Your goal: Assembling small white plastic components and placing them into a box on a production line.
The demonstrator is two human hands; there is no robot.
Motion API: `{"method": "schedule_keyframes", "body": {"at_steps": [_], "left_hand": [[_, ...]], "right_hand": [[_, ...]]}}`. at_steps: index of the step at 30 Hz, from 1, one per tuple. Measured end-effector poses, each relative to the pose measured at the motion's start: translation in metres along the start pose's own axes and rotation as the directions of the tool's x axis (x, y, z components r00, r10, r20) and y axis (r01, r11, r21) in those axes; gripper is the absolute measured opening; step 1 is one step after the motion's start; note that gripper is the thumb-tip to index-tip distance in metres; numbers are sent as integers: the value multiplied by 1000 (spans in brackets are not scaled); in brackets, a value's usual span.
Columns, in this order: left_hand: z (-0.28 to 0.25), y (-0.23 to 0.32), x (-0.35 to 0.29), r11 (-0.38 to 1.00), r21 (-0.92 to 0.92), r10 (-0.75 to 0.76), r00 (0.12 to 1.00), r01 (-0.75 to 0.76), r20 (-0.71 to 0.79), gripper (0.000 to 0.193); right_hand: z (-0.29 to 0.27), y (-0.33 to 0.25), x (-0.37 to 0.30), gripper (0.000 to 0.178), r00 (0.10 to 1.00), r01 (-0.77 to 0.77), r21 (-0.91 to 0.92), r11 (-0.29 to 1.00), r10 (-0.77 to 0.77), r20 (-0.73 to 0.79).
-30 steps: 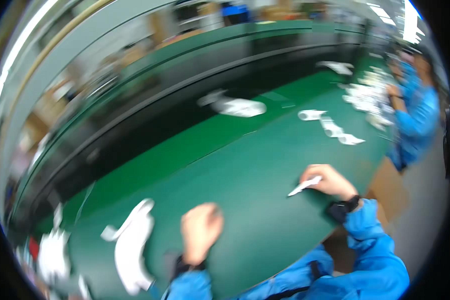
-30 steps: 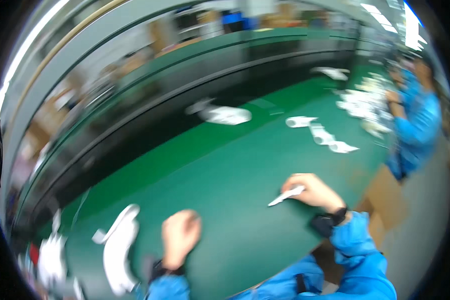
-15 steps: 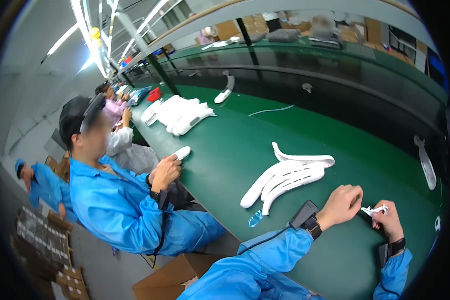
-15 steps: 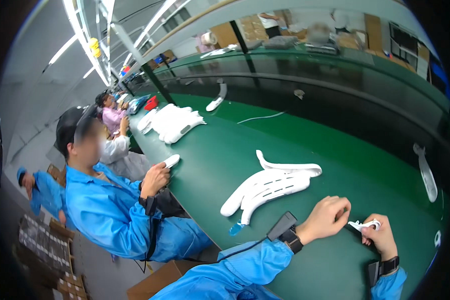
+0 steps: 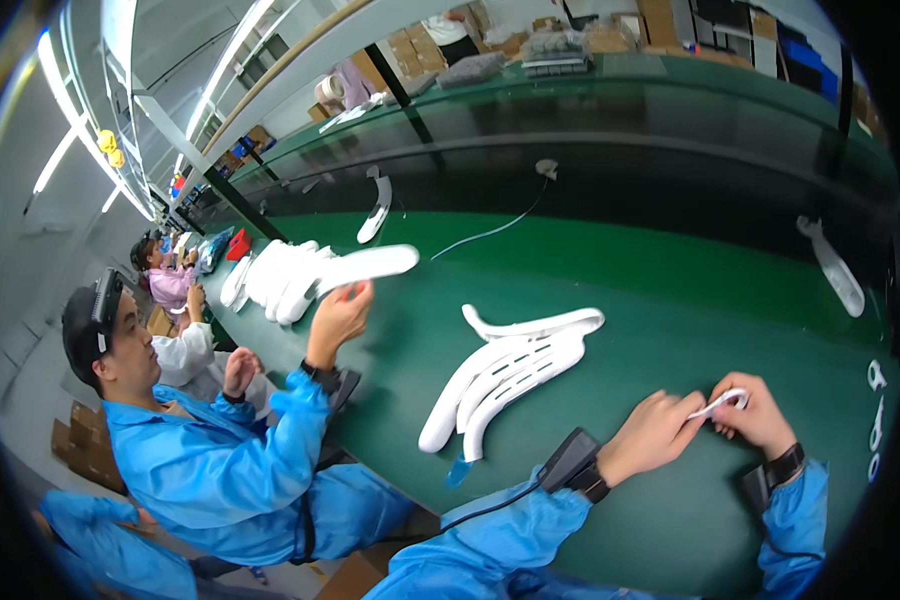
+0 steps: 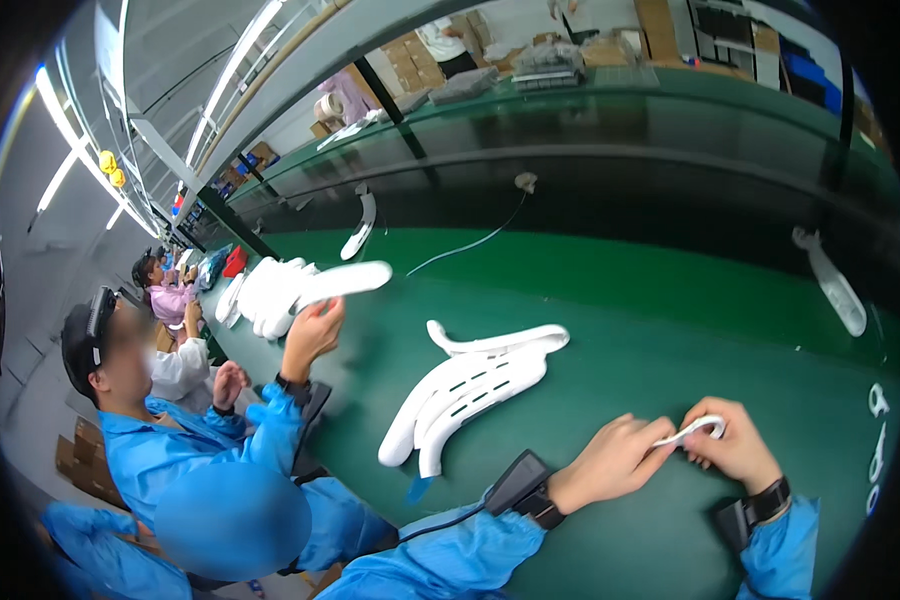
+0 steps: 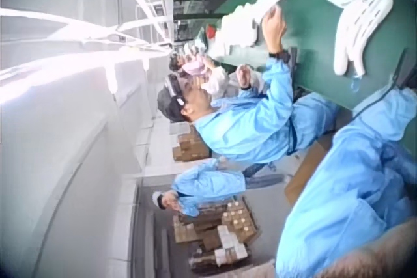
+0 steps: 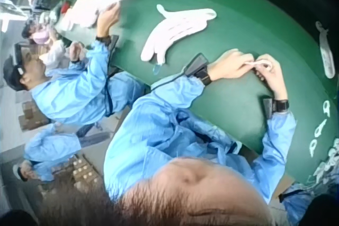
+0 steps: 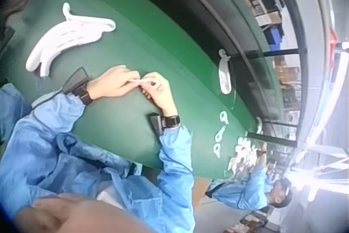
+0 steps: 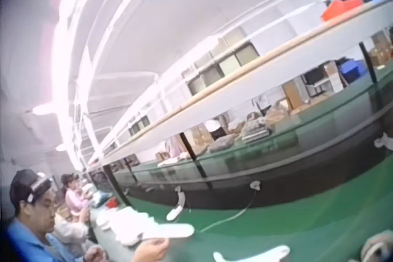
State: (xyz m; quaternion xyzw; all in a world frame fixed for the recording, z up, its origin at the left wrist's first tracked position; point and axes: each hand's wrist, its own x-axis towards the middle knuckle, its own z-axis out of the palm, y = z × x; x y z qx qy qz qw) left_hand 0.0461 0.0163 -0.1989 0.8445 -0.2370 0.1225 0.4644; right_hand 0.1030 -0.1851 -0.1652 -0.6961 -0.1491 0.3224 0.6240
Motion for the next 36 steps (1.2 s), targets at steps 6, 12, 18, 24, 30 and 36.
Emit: {"method": "schedule_keyframes", "body": {"at_steps": [6, 12, 18, 24, 30, 36], "left_hand": [[-7, 7, 0, 999, -30, -13, 1000, 12, -28, 12], [-8, 10, 0, 999, -33, -15, 999, 14, -36, 15], [-7, 10, 0, 999, -46, -28, 999, 27, -26, 16], [-13, 10, 4, 997, 64, -35, 998, 39, -53, 10], [-6, -4, -1, 968, -153, -227, 950, 197, -217, 42], [-1, -20, -5, 881, -410, -362, 894, 235, -265, 51]], "right_hand": [[3, 0, 0, 9, 999, 51, -43, 998, -51, -14], [3, 1, -1, 11, 999, 32, -55, 998, -32, 5], [4, 1, -3, 11, 999, 38, -44, 998, -37, 11], [-1, 5, 1, 13, 998, 59, -9, 998, -59, -9], [-24, 12, 19, 11, 983, 107, 56, 993, -97, -156], [-31, -26, 82, 22, 709, 316, 4, 949, -234, -665]]}}
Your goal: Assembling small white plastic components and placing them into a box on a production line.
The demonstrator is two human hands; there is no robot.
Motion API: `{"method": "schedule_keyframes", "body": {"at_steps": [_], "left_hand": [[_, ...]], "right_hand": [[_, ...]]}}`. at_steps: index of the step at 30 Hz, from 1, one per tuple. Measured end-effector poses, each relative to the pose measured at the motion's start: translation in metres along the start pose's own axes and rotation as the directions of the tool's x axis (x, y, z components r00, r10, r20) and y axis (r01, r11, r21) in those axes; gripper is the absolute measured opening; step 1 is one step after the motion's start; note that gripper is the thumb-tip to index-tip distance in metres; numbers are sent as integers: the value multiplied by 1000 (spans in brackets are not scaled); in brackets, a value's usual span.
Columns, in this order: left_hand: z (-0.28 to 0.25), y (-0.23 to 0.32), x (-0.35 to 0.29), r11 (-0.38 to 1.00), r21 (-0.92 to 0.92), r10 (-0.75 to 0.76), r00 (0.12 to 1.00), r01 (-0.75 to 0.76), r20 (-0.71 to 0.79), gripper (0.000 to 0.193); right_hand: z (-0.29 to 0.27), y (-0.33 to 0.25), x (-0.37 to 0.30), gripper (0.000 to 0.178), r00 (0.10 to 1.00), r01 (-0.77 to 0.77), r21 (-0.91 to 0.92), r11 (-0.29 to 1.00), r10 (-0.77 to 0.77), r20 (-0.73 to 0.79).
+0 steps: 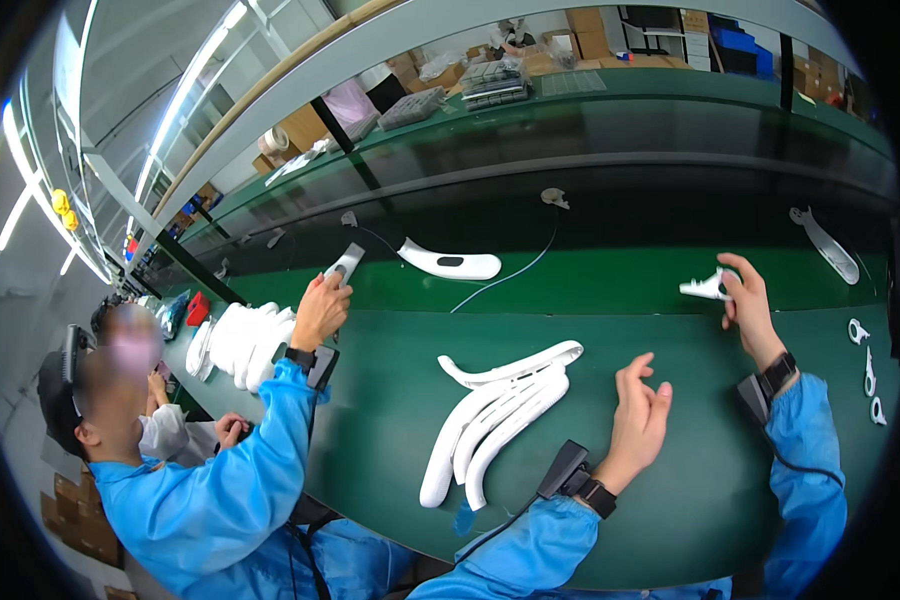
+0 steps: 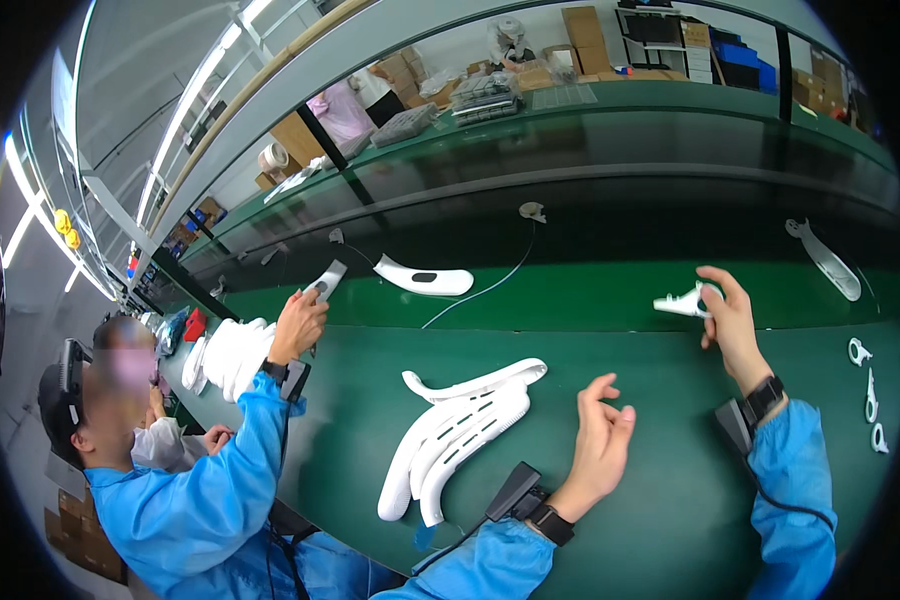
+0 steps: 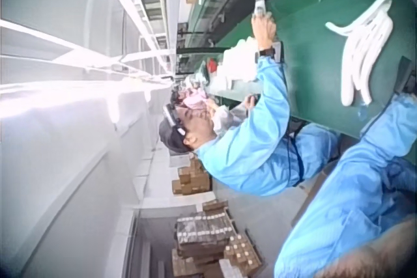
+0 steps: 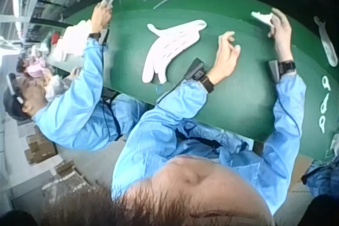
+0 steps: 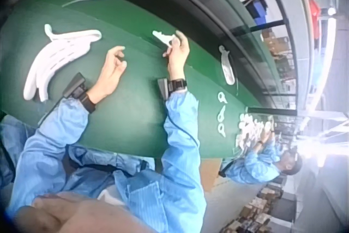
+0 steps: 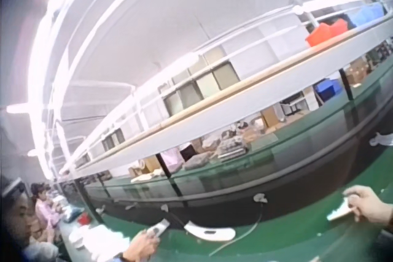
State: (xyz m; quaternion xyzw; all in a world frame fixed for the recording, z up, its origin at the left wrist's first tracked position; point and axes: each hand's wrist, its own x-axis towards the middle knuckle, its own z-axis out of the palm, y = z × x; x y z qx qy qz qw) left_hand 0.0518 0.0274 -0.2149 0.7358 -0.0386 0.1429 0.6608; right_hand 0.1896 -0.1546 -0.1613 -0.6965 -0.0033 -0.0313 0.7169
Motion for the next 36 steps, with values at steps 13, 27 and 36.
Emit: {"method": "schedule_keyframes", "body": {"at_steps": [13, 27, 36], "left_hand": [[-9, -7, 6, 917, -389, 2, 975, -91, -223, 31], [-3, -21, 15, 856, -510, -24, 981, -78, -191, 27], [-7, -9, 13, 954, -284, 33, 974, -98, -225, 12]], "right_hand": [[202, 6, 93, 60, 791, 607, -444, 659, -445, 420], [254, 12, 111, 42, 582, 732, -375, 568, -237, 777], [127, 40, 129, 23, 674, 729, -558, 396, -555, 487]]}}
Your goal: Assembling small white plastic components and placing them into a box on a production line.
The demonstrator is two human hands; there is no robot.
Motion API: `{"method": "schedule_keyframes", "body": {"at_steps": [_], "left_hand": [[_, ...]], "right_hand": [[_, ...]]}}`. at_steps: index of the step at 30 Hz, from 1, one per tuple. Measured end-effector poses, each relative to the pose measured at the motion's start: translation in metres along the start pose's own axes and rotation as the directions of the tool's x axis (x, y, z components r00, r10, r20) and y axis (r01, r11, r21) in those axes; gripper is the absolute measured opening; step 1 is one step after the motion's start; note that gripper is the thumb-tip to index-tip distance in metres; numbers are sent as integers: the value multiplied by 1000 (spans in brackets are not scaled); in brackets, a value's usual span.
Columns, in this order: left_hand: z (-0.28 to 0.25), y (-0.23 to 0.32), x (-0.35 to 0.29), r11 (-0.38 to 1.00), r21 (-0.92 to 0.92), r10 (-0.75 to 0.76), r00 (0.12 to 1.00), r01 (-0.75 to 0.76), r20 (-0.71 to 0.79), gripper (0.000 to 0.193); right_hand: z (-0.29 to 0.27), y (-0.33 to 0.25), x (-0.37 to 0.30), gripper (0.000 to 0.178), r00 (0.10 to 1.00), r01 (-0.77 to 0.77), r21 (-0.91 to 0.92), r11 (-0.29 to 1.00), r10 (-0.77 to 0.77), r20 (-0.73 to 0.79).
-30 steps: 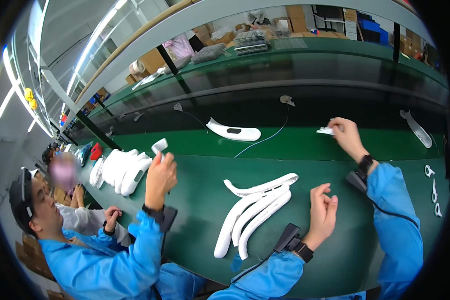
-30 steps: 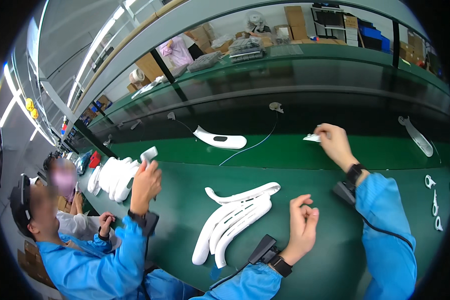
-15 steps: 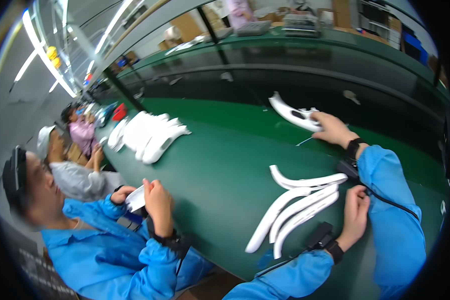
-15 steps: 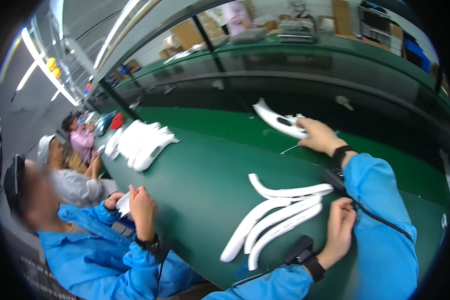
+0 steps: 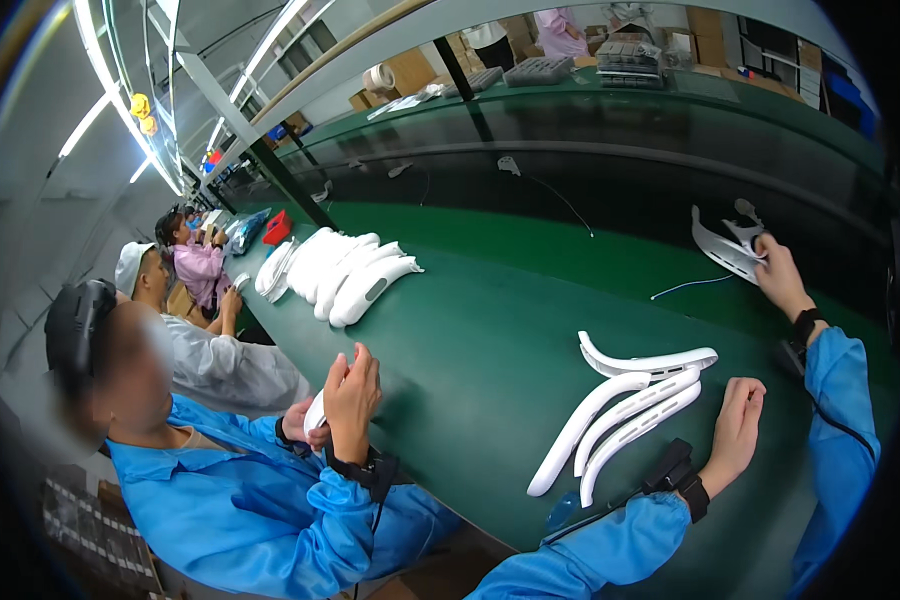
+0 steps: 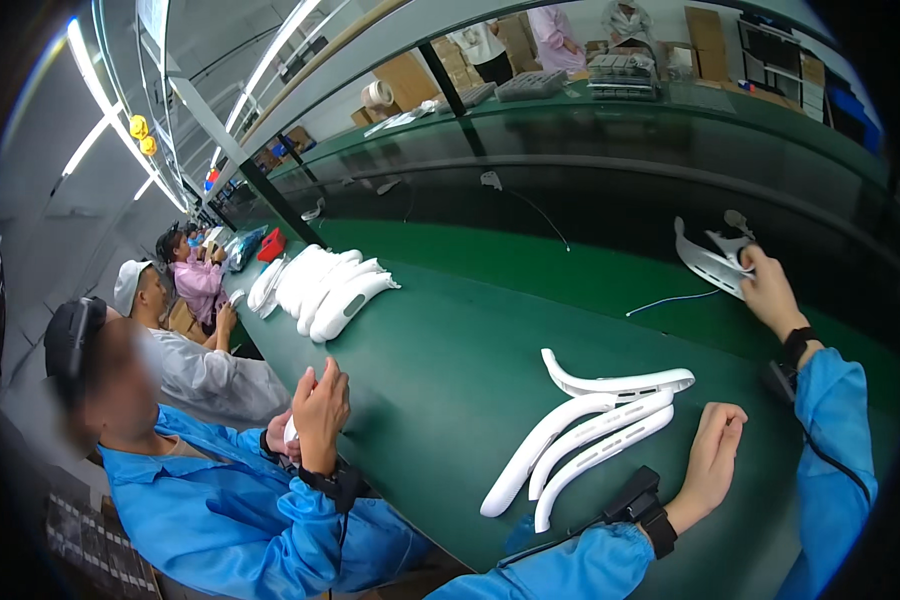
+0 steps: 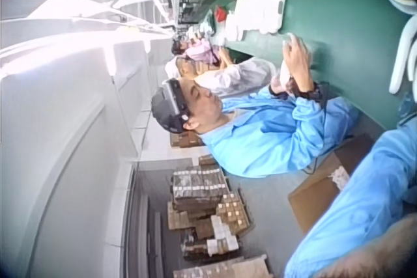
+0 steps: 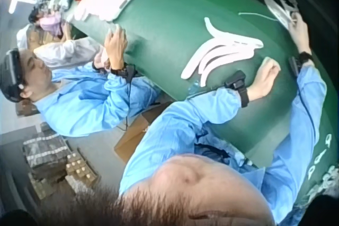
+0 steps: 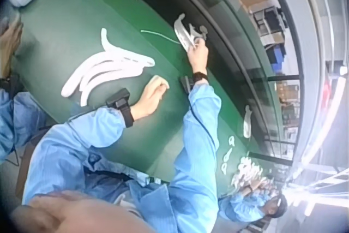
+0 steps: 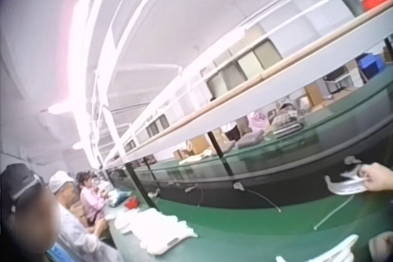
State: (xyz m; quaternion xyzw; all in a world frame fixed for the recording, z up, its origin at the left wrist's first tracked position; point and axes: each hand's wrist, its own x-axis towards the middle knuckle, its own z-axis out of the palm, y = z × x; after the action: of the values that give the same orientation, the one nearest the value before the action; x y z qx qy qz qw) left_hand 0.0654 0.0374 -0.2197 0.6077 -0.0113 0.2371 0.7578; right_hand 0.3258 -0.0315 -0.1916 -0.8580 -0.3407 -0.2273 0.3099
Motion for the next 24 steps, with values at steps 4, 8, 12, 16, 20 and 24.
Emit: {"method": "schedule_keyframes", "body": {"at_steps": [4, 8, 12, 16, 20, 24], "left_hand": [[0, 22, -5, 959, 98, 251, 956, -267, 151, 12], [-8, 41, -2, 715, 395, 501, 817, -577, 286, 15], [-24, 49, 5, 405, 577, 619, 677, -710, 399, 27], [16, 49, 5, 360, 640, 360, 734, -679, 576, 26], [14, 53, -4, 57, 762, 21, 764, -645, 645, 16], [8, 59, 10, 171, 807, 81, 824, -566, 561, 10]], "right_hand": [[-72, 25, -35, 22, 971, -224, 367, 903, 240, 3], [-130, -4, -106, 24, 960, -254, 516, 818, 278, 31], [-150, -89, -146, 22, 874, -483, 700, 526, 243, 420], [-159, -81, -224, 28, 793, -605, 720, 340, 339, 506], [-156, -78, -206, 11, 978, -202, 657, 727, 110, 179], [-180, -61, -209, 12, 838, -544, 722, 427, 310, 448]]}}
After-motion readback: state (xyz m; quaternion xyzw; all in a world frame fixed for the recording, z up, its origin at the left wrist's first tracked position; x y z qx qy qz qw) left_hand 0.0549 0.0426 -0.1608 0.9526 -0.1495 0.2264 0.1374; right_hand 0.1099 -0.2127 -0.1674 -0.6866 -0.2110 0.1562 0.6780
